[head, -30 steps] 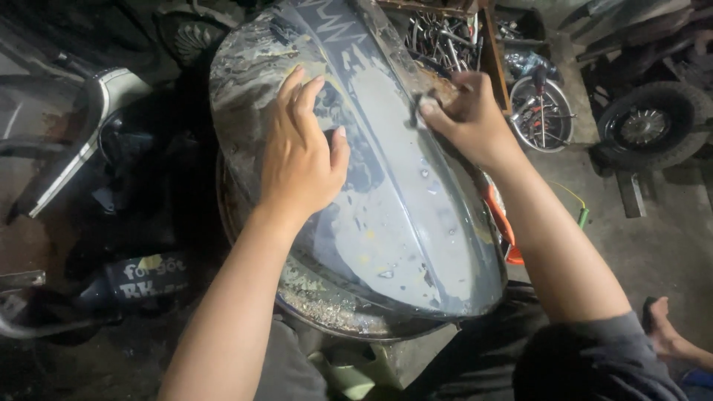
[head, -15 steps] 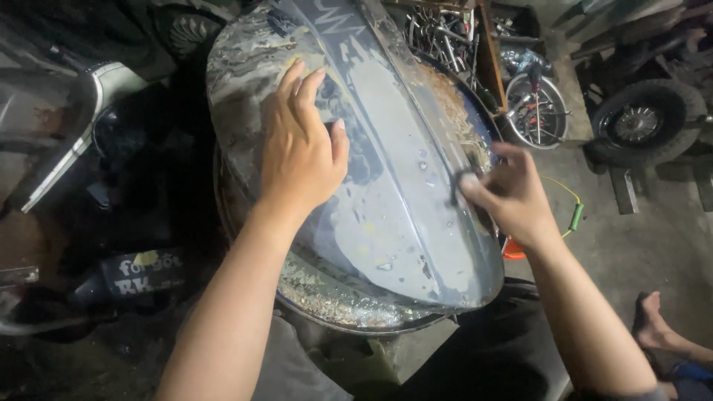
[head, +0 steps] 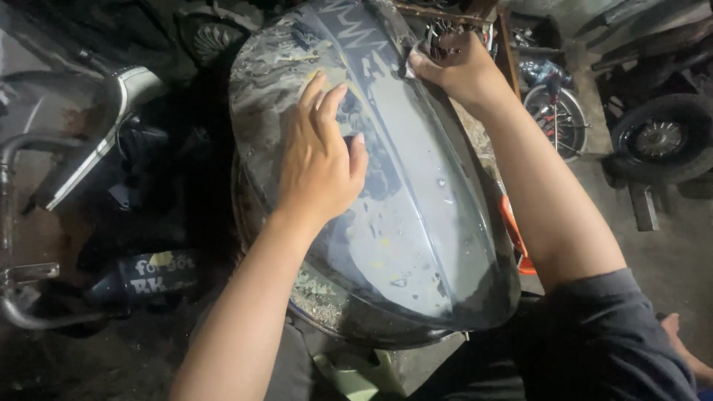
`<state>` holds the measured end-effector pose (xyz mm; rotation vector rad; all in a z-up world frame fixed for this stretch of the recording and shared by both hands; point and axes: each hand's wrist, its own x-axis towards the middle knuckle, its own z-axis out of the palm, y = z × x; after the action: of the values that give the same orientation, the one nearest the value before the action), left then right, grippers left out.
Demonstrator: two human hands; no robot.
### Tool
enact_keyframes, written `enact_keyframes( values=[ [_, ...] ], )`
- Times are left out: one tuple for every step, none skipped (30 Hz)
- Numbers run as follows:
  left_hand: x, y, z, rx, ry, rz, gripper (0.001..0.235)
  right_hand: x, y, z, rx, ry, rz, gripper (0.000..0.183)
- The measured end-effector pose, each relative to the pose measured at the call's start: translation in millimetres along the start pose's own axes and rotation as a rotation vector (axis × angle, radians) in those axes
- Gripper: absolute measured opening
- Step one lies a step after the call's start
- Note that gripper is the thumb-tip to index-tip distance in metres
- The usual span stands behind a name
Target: The person sands the surface of a large, curved metal part using a sanding block. They hold the part steady with one hand while moving the sanding block back and forth with the other to smooth the surface.
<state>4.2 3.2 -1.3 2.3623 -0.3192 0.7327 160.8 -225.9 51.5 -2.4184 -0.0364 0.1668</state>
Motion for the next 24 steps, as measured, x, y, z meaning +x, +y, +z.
enact_keyframes(
  values=[
    [0, -1, 0, 0.001, 0.001, 0.001, 0.055, -17, -13, -5, 0.0, 0.001, -0.002, 0.09],
    [-1, -1, -1, -0.016, 0.008, 0.011, 0.056, -35, -25, -10, -0.03, -0.034, 0.099, 0.093],
    [-1, -1, -1, -0.032, 0.015, 0.022, 0.056, -51, -38, -15, -0.06, -0.069, 0.198, 0.096],
    [1, -2, -2, -0.03, 0.018, 0.022, 0.056, -64, -41, -20, -0.06, -0.068, 0.195, 0.096],
    [0, -2, -3, -0.037, 0.02, 0.023, 0.056, -78, -41, -24, -0.106, -0.105, 0.203, 0.092],
    [-1, -2, -2, -0.044, 0.021, 0.024, 0.056, -93, -42, -29, -0.151, -0.142, 0.212, 0.088],
    [-2, -2, -2, -0.051, 0.019, 0.026, 0.056, -107, -29, -33, -0.153, -0.139, 0.218, 0.088],
    [-2, -2, -1, -0.033, 0.007, 0.018, 0.055, -121, -17, -36, -0.088, -0.17, 0.209, 0.083],
    [-2, -2, 0, -0.014, -0.003, 0.013, 0.053, -135, -6, -40, -0.022, -0.199, 0.199, 0.08],
    [-2, 0, -1, -0.021, -0.003, 0.017, 0.053, -151, 18, -42, -0.024, -0.193, 0.203, 0.08],
    [-2, 0, -1, -0.034, -0.009, 0.014, 0.054, -167, 41, -44, 0.13, -0.205, 0.123, 0.063],
    [-2, 1, -2, -0.047, -0.014, 0.011, 0.054, -182, 65, -45, 0.283, -0.217, 0.041, 0.047],
    [-2, 2, -2, -0.05, -0.014, 0.014, 0.054, -194, 83, -44, 0.282, -0.213, 0.042, 0.047],
    [-2, 2, -1, -0.042, -0.004, 0.015, 0.053, -206, 100, -43, 0.342, -0.139, 0.093, 0.048],
    [-2, 1, -1, -0.031, 0.01, 0.015, 0.053, -215, 118, -40, 0.401, -0.068, 0.139, 0.05],
    [-1, 2, -1, -0.031, 0.014, 0.016, 0.053, -213, 110, -40, 0.4, -0.067, 0.135, 0.05],
    [-1, 3, -1, -0.023, 0.01, 0.006, 0.053, -211, 101, -41, 0.37, -0.058, 0.166, 0.066],
    [-1, 4, -1, -0.016, 0.006, -0.003, 0.053, -210, 93, -42, 0.339, -0.049, 0.198, 0.081],
    [-2, 4, -1, -0.013, 0.008, -0.009, 0.053, -201, 76, -39, 0.338, -0.055, 0.196, 0.081],
    [-3, 4, -1, -0.006, 0.0, -0.023, 0.054, -193, 59, -37, 0.319, -0.038, 0.221, 0.078],
    [-2, 5, 0, -0.002, -0.01, -0.029, 0.055, -185, 43, -35, 0.304, -0.012, 0.247, 0.076],
    [-1, 5, -1, -0.001, -0.011, -0.027, 0.055, -167, 33, -32, 0.306, -0.012, 0.247, 0.076],
    [-1, 6, -1, -0.002, -0.019, -0.03, 0.054, -148, 24, -30, 0.301, -0.031, 0.212, 0.079],
    [0, 6, -2, -0.004, -0.028, -0.032, 0.053, -129, 14, -28, 0.296, -0.051, 0.178, 0.082]
  ],
)
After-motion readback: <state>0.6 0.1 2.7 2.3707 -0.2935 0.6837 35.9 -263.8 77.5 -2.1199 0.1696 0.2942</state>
